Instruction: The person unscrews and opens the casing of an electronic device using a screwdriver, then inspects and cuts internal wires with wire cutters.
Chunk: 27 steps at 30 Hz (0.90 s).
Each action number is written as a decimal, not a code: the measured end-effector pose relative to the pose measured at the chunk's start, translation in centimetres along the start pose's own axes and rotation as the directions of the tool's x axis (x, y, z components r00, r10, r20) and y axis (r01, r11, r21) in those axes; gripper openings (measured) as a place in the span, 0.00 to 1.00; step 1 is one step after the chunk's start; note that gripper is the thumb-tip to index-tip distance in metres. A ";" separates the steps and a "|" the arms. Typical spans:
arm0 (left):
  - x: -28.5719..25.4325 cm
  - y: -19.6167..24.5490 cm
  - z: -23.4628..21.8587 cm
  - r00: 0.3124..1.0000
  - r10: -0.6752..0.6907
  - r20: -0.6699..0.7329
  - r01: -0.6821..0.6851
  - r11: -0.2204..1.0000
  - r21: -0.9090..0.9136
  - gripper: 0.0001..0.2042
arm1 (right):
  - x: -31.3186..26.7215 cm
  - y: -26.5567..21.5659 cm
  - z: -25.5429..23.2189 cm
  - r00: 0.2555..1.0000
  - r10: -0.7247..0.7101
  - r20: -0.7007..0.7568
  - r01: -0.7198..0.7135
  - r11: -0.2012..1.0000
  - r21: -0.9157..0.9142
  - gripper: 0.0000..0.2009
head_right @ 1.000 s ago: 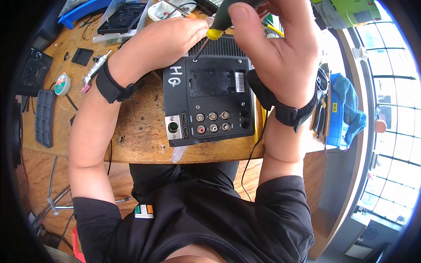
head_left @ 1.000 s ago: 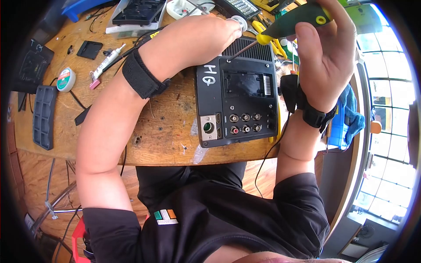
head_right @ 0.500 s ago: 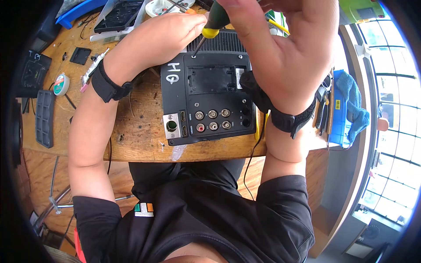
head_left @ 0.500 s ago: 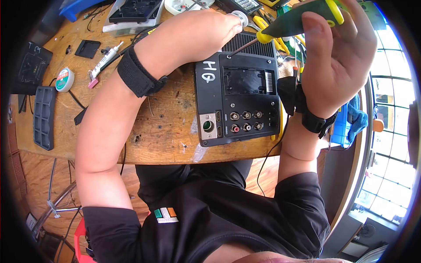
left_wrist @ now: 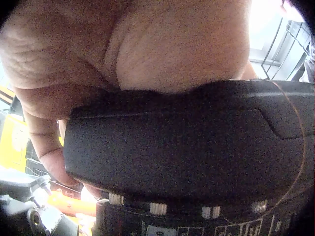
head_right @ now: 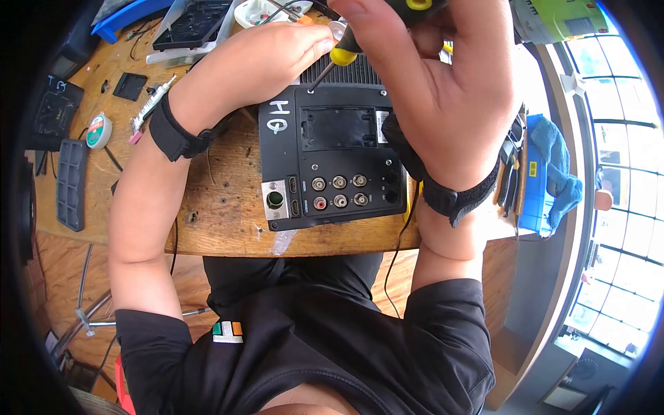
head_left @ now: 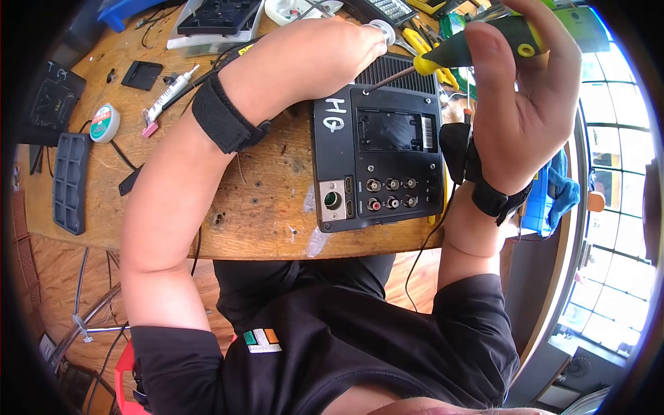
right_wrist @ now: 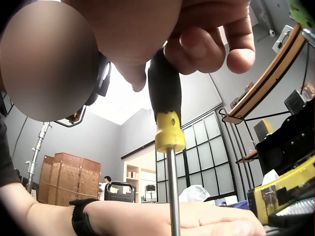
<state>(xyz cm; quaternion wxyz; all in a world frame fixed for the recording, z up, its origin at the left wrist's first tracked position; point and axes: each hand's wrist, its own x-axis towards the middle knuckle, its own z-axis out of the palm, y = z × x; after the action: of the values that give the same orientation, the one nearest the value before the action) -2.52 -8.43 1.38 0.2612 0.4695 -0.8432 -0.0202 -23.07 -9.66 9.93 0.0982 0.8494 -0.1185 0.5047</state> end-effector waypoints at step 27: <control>-0.1 -0.1 0.6 0.996 0.008 -0.084 -0.015 0.997 -0.079 0.06 | 0.6 2.1 0.4 0.994 0.003 0.113 -0.017 0.993 0.120 0.20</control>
<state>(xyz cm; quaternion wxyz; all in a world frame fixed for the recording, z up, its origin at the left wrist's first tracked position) -2.69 -8.55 0.83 0.3150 0.4542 -0.8327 -0.0327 -23.10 -11.83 10.41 0.0375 0.8803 -0.0974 0.4629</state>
